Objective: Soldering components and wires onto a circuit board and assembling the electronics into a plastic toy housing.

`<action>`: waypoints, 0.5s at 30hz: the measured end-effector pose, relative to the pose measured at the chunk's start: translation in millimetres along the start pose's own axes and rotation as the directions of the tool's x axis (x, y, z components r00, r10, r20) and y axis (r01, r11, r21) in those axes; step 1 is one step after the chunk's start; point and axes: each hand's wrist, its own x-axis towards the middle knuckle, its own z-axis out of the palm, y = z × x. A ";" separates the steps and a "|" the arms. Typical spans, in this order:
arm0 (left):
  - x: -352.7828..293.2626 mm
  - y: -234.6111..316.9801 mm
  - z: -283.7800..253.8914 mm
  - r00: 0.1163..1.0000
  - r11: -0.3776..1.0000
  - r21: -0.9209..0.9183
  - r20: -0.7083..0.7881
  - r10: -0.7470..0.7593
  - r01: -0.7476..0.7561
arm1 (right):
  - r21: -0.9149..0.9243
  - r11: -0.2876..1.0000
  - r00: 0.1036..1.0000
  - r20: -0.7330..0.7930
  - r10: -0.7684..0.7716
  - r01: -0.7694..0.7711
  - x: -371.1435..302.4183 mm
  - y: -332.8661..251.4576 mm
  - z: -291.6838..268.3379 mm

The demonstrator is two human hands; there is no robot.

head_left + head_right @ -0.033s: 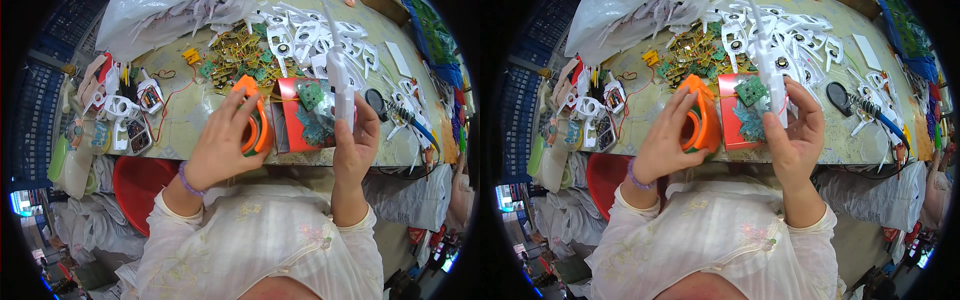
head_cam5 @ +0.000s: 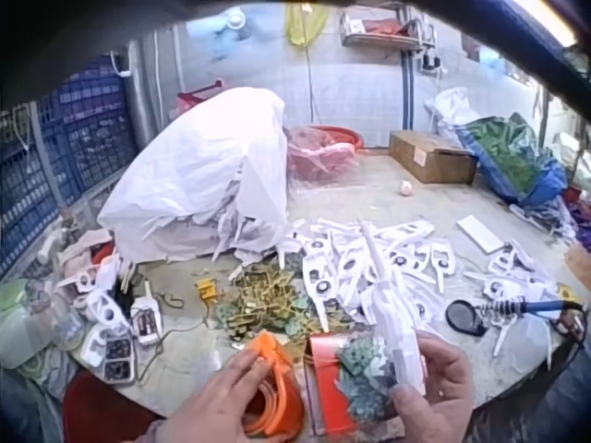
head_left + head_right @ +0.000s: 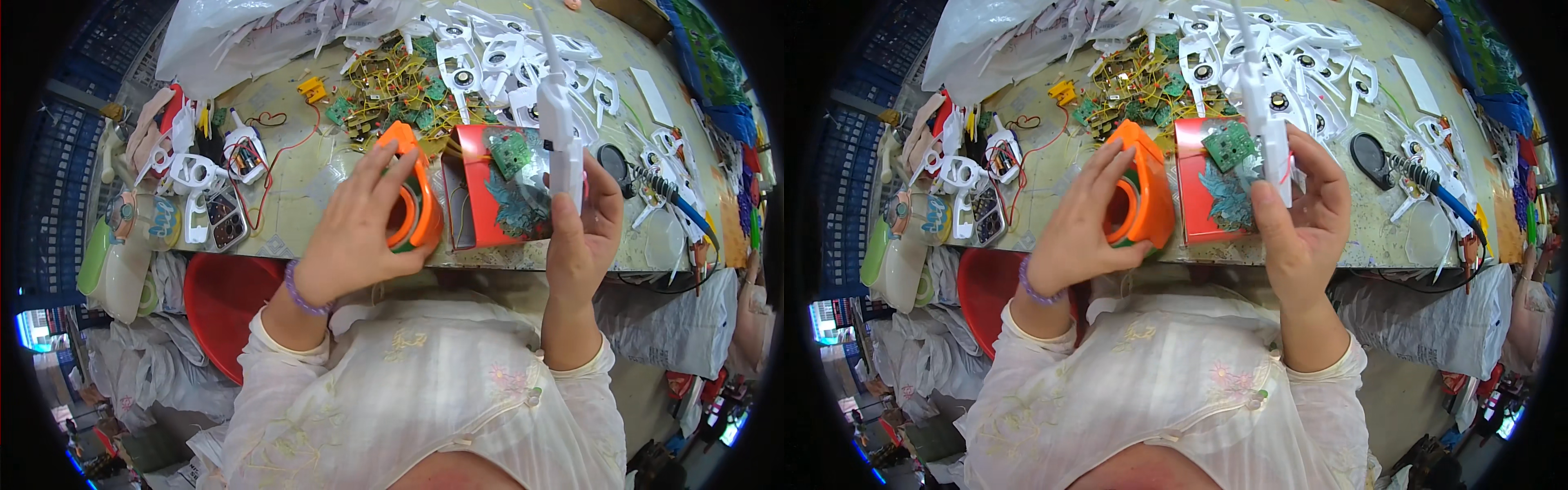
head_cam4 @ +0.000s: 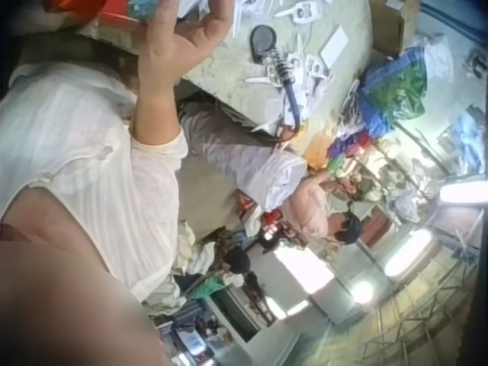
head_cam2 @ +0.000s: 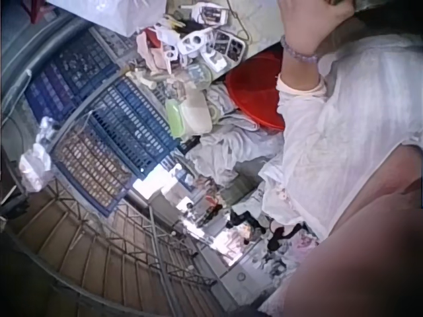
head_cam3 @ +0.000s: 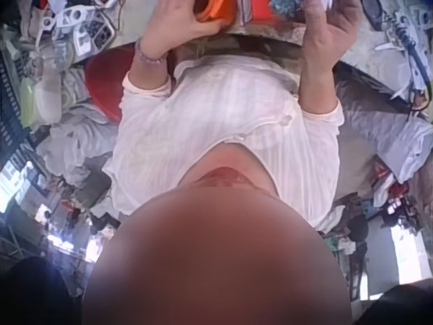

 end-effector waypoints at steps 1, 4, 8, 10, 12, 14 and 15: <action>-0.2 -4.7 -5.1 1.000 1.000 -0.028 0.012 0.010 -0.010 | -0.010 1.000 1.000 -0.013 -0.006 0.006 1.0 0.2 -1.7; -3.2 -16.5 -14.3 0.999 0.992 -0.129 0.033 0.011 -0.007 | -0.009 1.000 1.000 -0.014 -0.003 0.002 1.3 0.5 -6.6; -9.0 -20.4 -9.8 0.991 0.983 0.146 0.089 0.097 -0.109 | -0.085 0.995 0.999 -0.015 -0.046 0.045 0.4 3.8 -8.7; -8.8 -18.6 -5.1 0.993 0.988 0.126 0.082 0.079 -0.089 | -0.066 0.997 0.999 -0.001 -0.052 0.052 -0.5 6.0 -7.3; -6.8 -15.6 -0.5 0.993 0.991 0.074 0.032 0.114 -0.116 | -0.054 0.997 0.999 0.010 -0.051 0.051 -1.2 7.9 -5.2; -4.6 -11.5 5.4 0.990 0.990 -0.013 -0.018 0.138 -0.138 | -0.053 0.997 0.998 0.029 -0.058 0.060 -1.8 8.7 -3.1; -3.9 -9.4 8.7 0.988 0.988 -0.036 -0.030 0.150 -0.151 | -0.045 0.997 0.997 0.035 -0.064 0.065 -1.9 8.5 -2.3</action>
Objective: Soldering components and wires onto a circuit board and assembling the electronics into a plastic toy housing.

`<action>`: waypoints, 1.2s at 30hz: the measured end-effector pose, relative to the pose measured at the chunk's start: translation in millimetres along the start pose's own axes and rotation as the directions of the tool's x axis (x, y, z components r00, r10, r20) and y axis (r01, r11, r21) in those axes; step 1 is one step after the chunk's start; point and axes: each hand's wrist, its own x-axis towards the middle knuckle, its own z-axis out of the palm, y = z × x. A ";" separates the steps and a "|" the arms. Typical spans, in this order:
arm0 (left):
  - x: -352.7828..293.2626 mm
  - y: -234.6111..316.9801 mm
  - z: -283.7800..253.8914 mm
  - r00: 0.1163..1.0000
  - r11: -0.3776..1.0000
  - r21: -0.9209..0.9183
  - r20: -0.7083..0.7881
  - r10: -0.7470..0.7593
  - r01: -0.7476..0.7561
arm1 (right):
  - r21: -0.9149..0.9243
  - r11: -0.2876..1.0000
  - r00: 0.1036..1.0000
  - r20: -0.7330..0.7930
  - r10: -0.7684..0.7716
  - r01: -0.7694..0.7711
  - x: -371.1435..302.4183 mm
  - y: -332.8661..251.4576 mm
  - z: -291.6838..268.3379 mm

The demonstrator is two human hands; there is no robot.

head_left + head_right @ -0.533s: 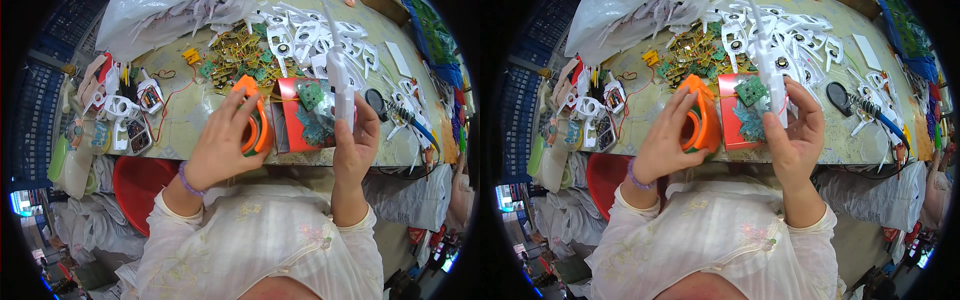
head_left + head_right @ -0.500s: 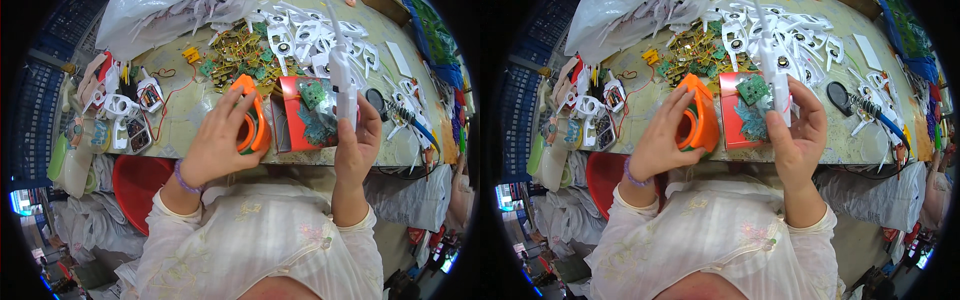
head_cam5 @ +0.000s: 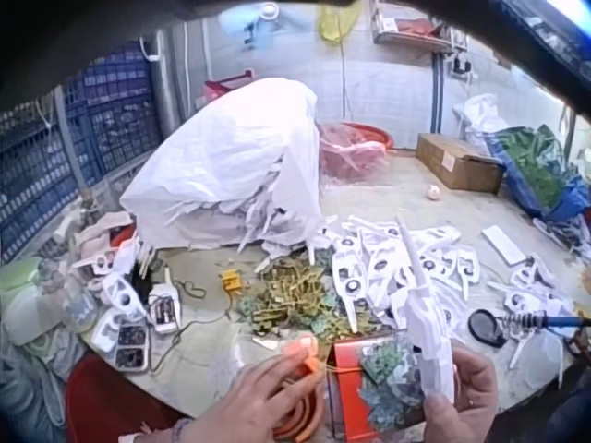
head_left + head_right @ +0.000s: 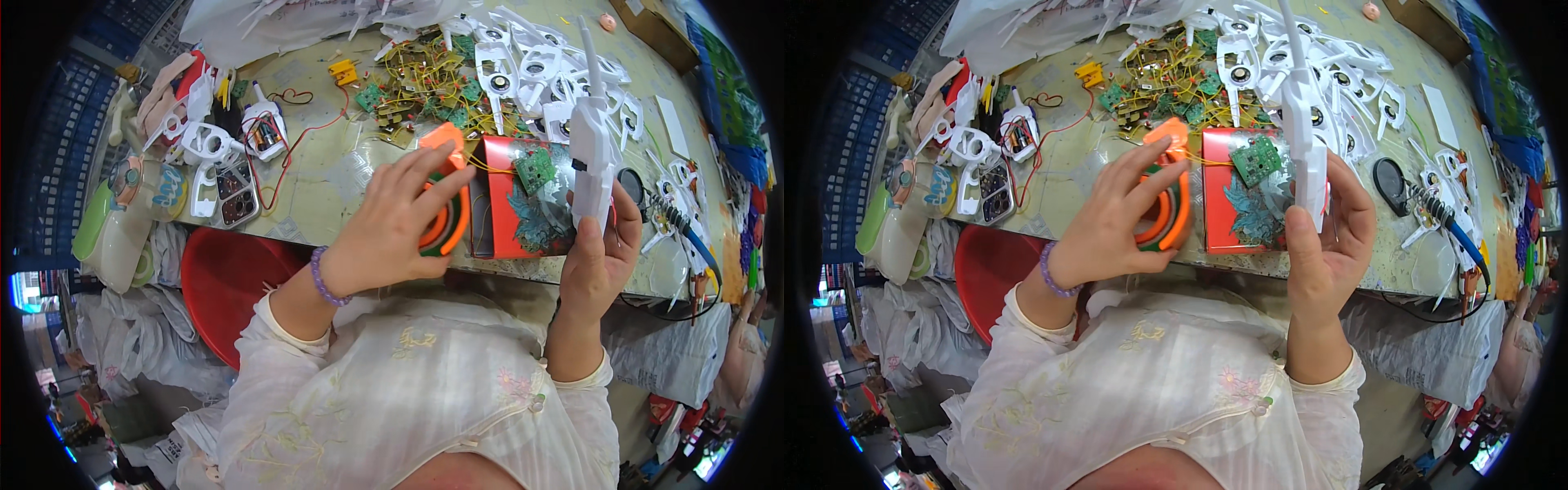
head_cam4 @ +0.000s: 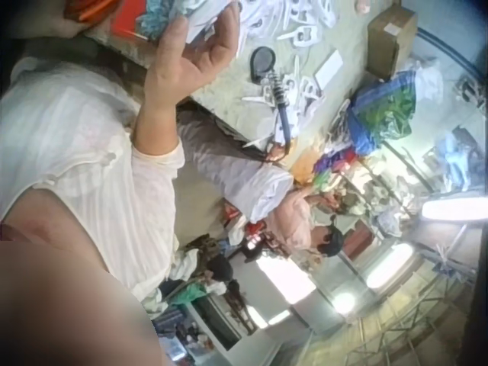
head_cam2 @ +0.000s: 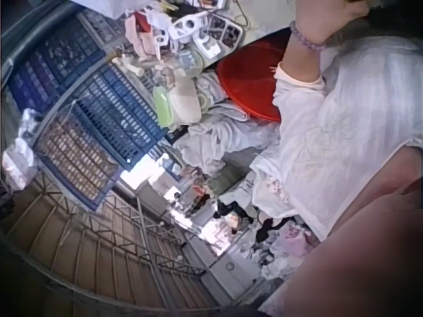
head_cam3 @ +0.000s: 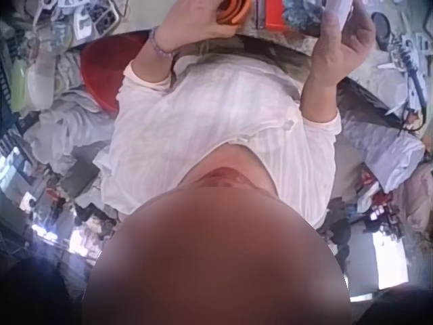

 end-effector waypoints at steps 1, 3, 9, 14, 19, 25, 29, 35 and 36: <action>0.3 2.4 3.8 1.000 1.000 -0.004 -0.015 -0.001 0.001 | -0.008 1.000 1.000 -0.013 0.005 -0.006 -0.1 -0.7 0.6; 0.7 6.4 11.5 0.999 1.000 -0.016 -0.033 -0.006 0.005 | -0.032 0.999 0.999 -0.033 0.005 -0.006 1.1 -2.2 2.0; 1.6 7.9 11.9 0.992 0.991 -0.132 -0.123 0.000 -0.017 | -0.514 0.791 0.940 0.253 -0.229 0.331 -2.2 -10.4 15.6; -8.2 13.4 -0.6 0.953 0.739 -0.673 -0.193 -0.232 0.044 | -0.532 0.615 0.808 0.466 -0.361 0.582 -23.0 -15.5 39.1; -8.9 15.8 10.1 0.835 0.497 -0.867 -0.297 -0.464 -0.032 | -0.524 0.612 0.794 0.507 -0.335 0.593 -34.3 -10.7 54.7; -7.4 5.6 7.4 0.844 0.526 -0.850 -0.261 -0.469 0.029 | -0.551 0.641 0.808 0.556 -0.195 0.534 -40.8 -13.0 56.2; -8.7 7.1 12.0 0.829 0.726 -0.673 -0.323 -0.457 0.138 | -0.594 0.590 0.793 0.593 -0.139 0.547 -40.4 -11.2 49.7; -9.1 -0.4 11.1 0.886 0.984 -0.017 -0.433 -0.165 0.175 | -0.589 0.590 0.803 0.566 -0.184 0.551 -34.1 -12.3 31.3; -10.4 -0.3 11.3 0.885 0.982 0.024 -0.438 -0.160 0.189 | -0.602 0.588 0.817 0.542 -0.196 0.540 -29.6 -13.1 25.7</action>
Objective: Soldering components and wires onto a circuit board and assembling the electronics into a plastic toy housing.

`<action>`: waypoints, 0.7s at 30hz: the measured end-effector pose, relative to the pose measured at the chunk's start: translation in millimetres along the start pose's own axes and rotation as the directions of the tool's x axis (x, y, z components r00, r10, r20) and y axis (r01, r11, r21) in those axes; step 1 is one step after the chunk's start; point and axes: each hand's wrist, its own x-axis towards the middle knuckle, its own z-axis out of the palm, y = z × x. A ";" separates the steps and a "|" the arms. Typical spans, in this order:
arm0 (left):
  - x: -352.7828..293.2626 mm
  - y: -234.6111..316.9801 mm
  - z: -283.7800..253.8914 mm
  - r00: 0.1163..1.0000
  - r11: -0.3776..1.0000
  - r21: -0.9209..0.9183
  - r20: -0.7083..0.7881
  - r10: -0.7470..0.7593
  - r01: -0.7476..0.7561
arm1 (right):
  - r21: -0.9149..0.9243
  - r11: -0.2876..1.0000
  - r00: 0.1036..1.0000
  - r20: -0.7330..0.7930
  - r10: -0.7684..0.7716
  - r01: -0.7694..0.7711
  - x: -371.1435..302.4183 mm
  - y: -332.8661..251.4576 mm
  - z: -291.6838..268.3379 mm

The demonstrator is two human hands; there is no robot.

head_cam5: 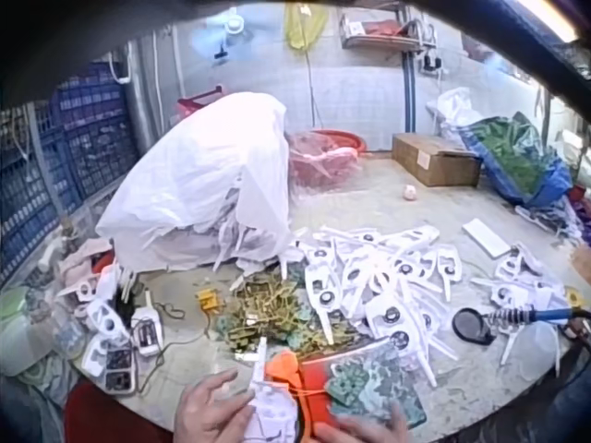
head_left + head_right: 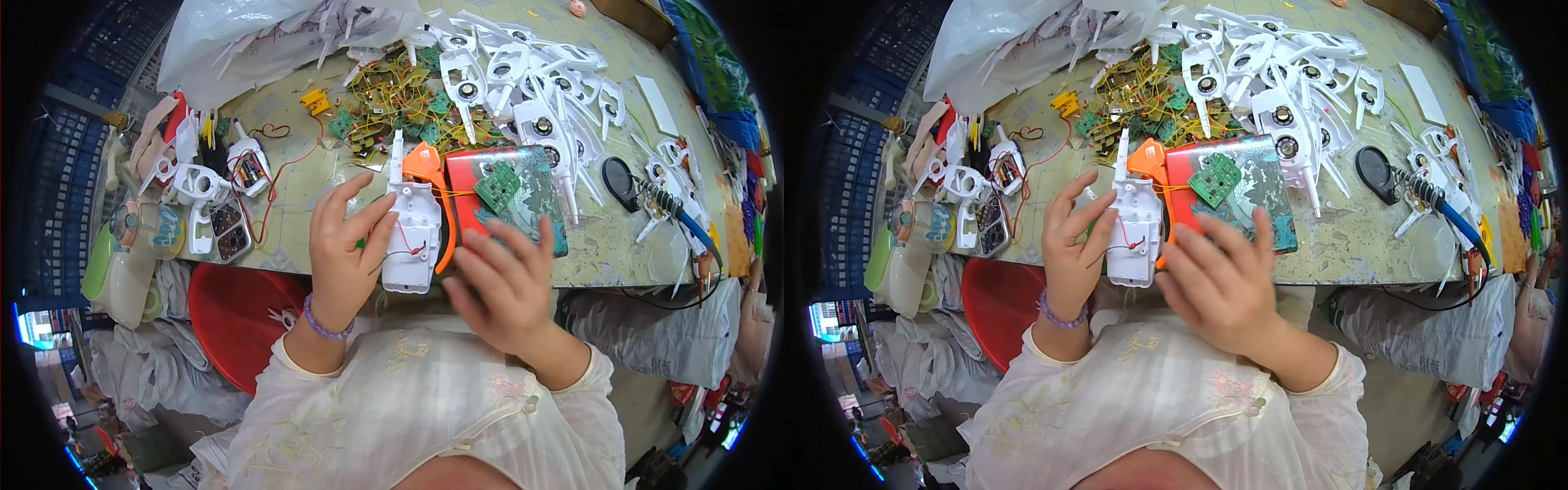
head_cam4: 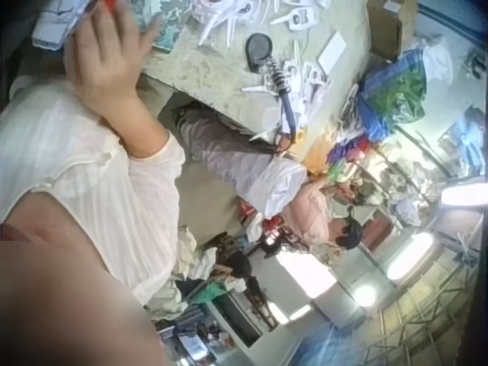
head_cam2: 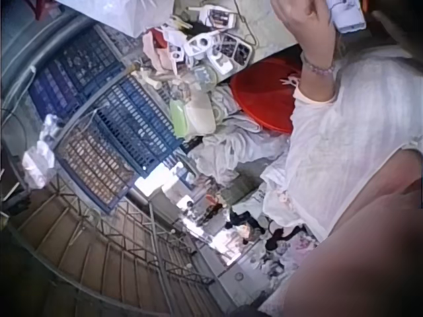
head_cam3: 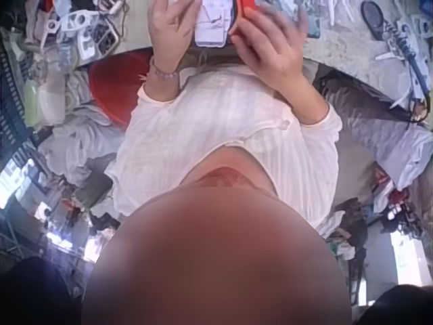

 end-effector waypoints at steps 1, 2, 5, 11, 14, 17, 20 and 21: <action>-1.6 -0.5 -1.4 1.000 1.000 0.007 0.014 0.006 -0.007 | -0.006 1.000 0.999 -0.032 0.013 -0.013 1.2 6.1 -5.2; -3.9 -0.1 -2.8 0.997 0.998 0.001 -0.046 -0.063 0.063 | -0.052 0.997 0.998 -0.037 0.047 -0.049 2.3 12.6 -12.3; -9.4 -1.5 -8.8 0.969 0.986 -0.038 -0.178 -0.169 0.165 | -0.065 0.983 0.982 -0.089 0.167 -0.173 9.4 33.8 -26.7; -6.5 -1.4 -17.6 0.991 0.973 -0.194 0.064 -0.119 0.129 | 0.019 0.980 0.978 -0.073 0.197 -0.196 18.5 39.1 -27.6; -1.6 5.9 -21.4 0.986 0.970 -0.194 0.113 -0.123 0.144 | 0.015 0.984 0.982 -0.052 0.180 -0.179 20.5 36.2 -25.7; 6.8 7.3 -30.6 0.982 0.990 -0.135 0.185 -0.024 0.050 | 0.010 0.984 0.982 -0.067 0.179 -0.178 21.1 37.3 -28.9; 13.7 4.8 -38.3 0.922 0.968 -0.162 0.308 0.235 -0.193 | 0.003 0.985 0.983 -0.060 0.173 -0.173 23.5 40.3 -31.3; 14.1 5.4 -38.4 0.879 0.947 -0.215 0.367 0.306 -0.240 | 0.005 0.987 0.986 -0.057 0.160 -0.160 25.3 41.3 -31.5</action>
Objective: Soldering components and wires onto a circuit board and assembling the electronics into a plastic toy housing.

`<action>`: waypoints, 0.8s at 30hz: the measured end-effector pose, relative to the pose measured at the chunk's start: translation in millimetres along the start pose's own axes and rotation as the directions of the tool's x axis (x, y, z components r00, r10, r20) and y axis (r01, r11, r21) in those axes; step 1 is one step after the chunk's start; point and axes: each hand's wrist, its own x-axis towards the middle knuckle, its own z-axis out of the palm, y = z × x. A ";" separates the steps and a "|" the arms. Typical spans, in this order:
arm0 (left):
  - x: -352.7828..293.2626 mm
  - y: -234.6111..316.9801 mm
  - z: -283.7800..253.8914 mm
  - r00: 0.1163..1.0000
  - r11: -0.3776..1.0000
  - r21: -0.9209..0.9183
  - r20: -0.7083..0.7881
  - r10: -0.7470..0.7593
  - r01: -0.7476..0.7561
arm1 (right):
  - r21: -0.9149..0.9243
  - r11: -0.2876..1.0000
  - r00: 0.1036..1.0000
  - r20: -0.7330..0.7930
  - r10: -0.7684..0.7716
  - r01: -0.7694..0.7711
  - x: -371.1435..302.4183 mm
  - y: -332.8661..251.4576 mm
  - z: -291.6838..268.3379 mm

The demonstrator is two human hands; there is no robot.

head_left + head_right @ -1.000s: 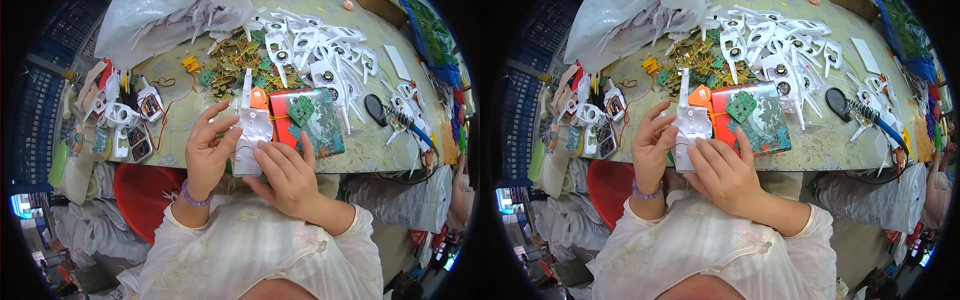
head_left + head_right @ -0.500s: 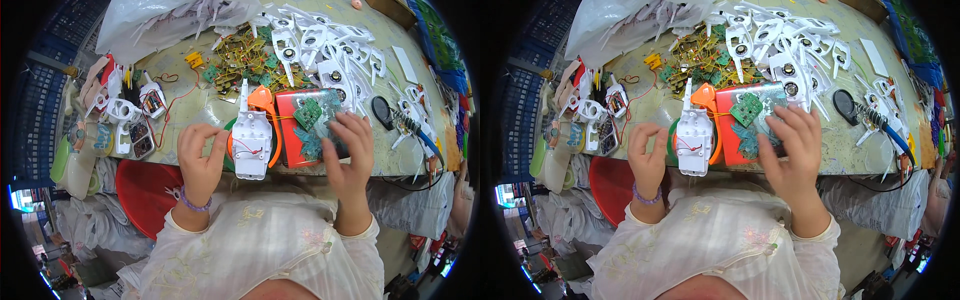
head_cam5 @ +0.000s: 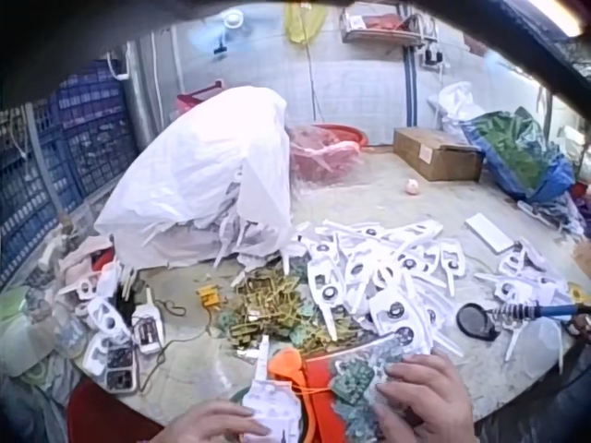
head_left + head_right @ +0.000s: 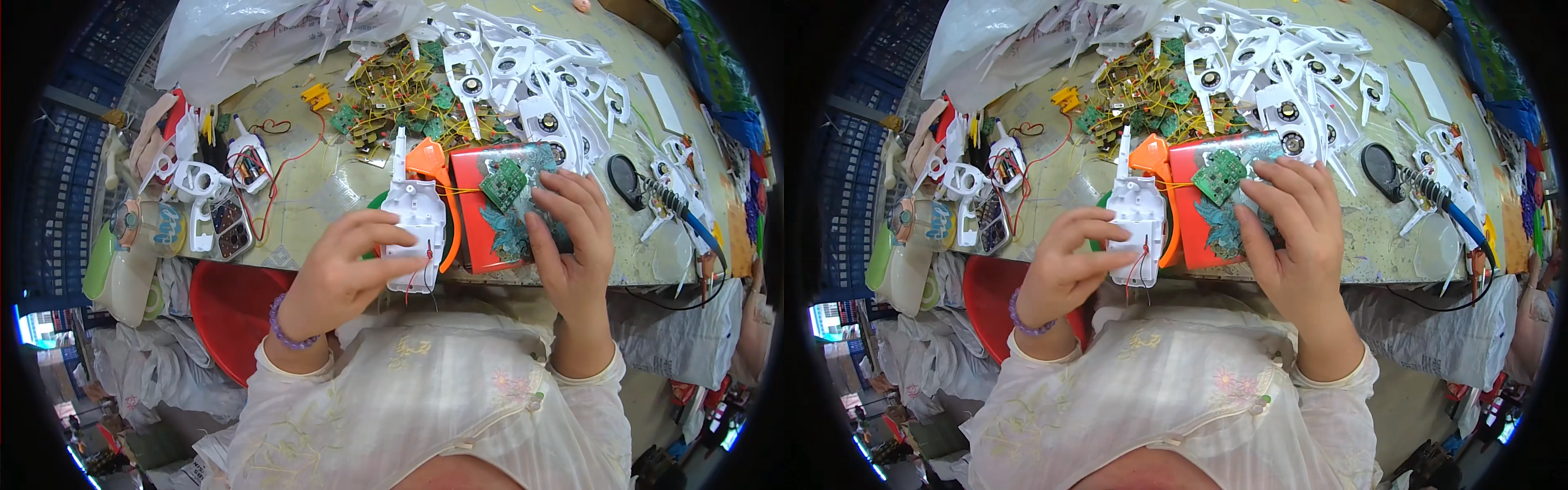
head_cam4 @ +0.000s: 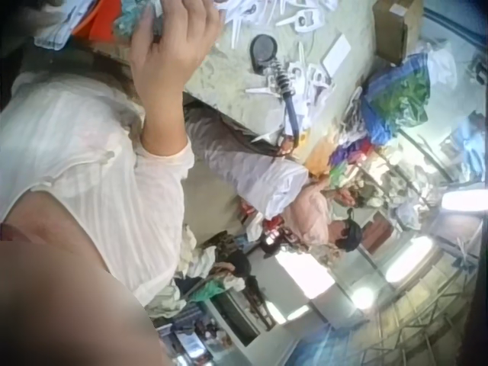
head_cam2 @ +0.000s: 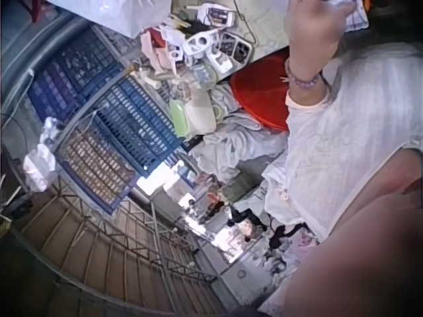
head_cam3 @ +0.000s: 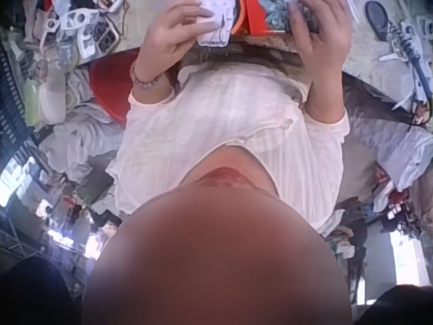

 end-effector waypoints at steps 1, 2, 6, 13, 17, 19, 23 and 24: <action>0.5 0.9 0.4 0.995 0.997 -0.034 0.074 0.068 -0.065 | -0.005 1.000 1.000 0.009 0.001 -0.001 2.3 0.2 0.2; 2.0 0.6 0.2 0.984 0.996 -0.006 0.155 0.086 -0.086 | 0.010 1.000 1.000 0.022 -0.005 0.005 4.7 0.0 0.7; 10.3 -8.0 -4.1 0.997 0.997 -0.056 0.055 0.058 -0.055 | 0.083 0.989 0.992 0.008 -0.127 0.126 7.5 -13.2 1.5; 21.2 -56.2 -2.1 0.772 0.765 -0.147 -0.020 -0.636 0.627 | 0.166 0.876 0.836 0.263 -0.482 0.454 -20.6 -55.4 25.3; 25.3 -65.5 4.5 0.805 0.782 -0.211 0.041 -0.592 0.586 | -0.008 0.851 0.805 0.326 -0.495 0.526 -19.2 -54.3 37.8; 29.2 -66.3 -0.6 0.859 0.843 -0.194 -0.002 -0.512 0.502 | 0.008 0.815 0.797 0.202 -0.569 0.580 -18.3 -54.4 37.8; 39.6 -64.3 -11.7 0.957 0.937 -0.196 0.028 -0.288 0.288 | 0.076 0.828 0.831 -0.031 -0.555 0.556 -20.4 -41.5 21.0; 43.1 -63.7 -11.6 0.989 0.972 -0.186 0.045 -0.140 0.146 | 0.047 0.854 0.854 -0.074 -0.515 0.519 -22.6 -37.5 14.8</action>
